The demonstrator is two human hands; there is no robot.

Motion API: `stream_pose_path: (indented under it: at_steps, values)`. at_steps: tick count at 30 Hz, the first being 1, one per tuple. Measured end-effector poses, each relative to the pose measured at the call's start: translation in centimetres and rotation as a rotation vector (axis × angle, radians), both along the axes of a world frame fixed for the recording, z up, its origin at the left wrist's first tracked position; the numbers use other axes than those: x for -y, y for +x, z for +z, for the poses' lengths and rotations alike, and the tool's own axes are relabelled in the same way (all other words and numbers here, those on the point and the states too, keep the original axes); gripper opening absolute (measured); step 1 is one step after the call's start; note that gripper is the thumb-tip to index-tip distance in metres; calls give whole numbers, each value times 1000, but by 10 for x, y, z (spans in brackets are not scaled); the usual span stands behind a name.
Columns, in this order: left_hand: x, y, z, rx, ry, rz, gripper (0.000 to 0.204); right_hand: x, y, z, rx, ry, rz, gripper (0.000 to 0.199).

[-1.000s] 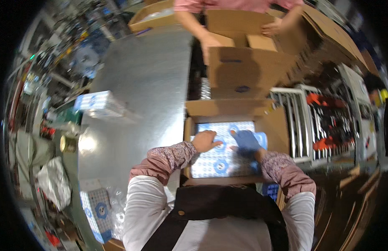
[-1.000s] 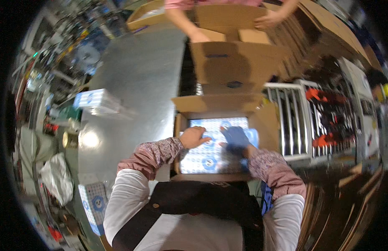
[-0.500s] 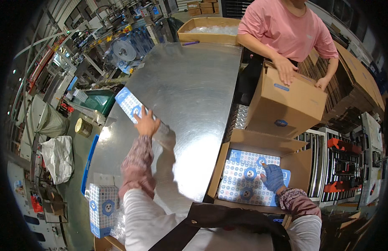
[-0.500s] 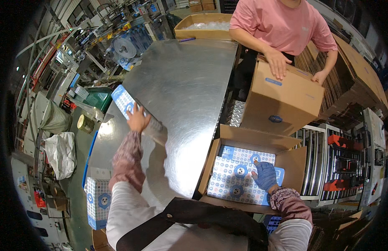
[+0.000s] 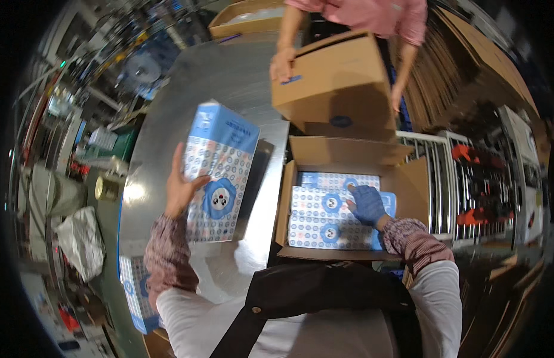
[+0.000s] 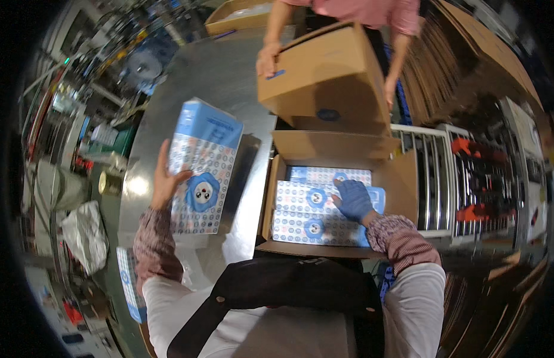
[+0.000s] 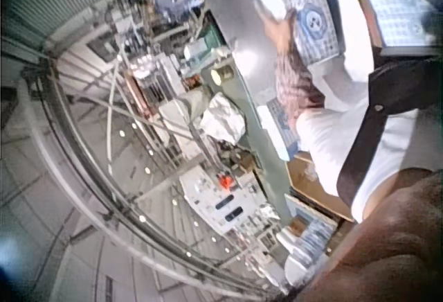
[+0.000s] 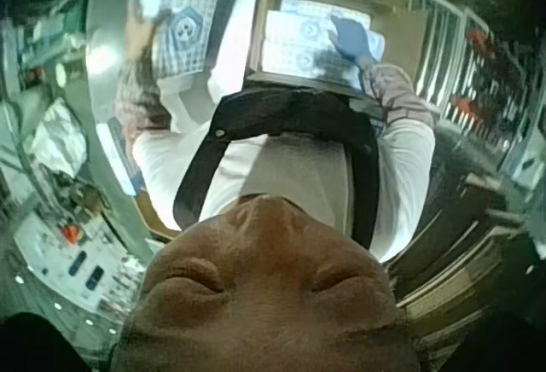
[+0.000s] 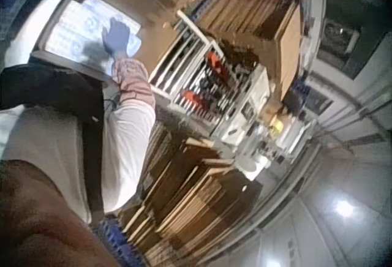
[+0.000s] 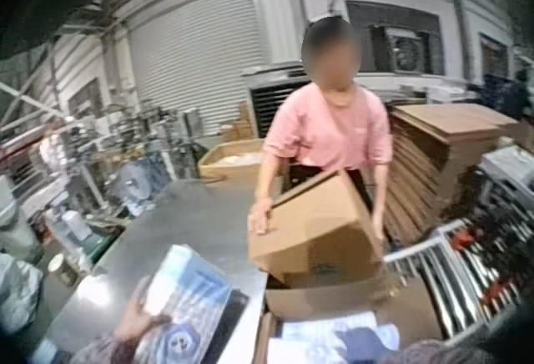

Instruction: The person places items into cardboard boxes and feeds the boxes into a taping machine.

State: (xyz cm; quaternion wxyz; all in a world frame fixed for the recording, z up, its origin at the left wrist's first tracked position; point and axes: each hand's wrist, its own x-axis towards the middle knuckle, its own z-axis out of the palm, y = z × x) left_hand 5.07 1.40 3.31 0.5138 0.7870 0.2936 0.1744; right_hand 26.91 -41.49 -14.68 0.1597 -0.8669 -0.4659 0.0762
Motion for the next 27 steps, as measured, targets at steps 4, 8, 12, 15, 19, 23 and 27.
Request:
stream_pose_path:
  at_steps: [4,8,12,15,19,23,27]
  values:
    - [94,44,59,409,279,-361,98,8,3,-9,-32,58,43,52]
    - [148,107,46,658,880,-738,91,3,-2,-28,231,206,311,40]
    - [201,188,-31,58,876,-1079,68,5,-3,-24,3,251,467,36]
    - [211,213,-150,123,965,-1067,58,-8,-4,-11,129,119,506,31]
    - [224,205,-160,206,879,-1048,51,11,11,65,113,-34,305,22]
    - [195,151,-147,19,813,-879,49,82,11,160,546,235,-332,30]
    - [183,88,-186,-92,535,-621,61,141,7,109,-121,-163,-800,32]
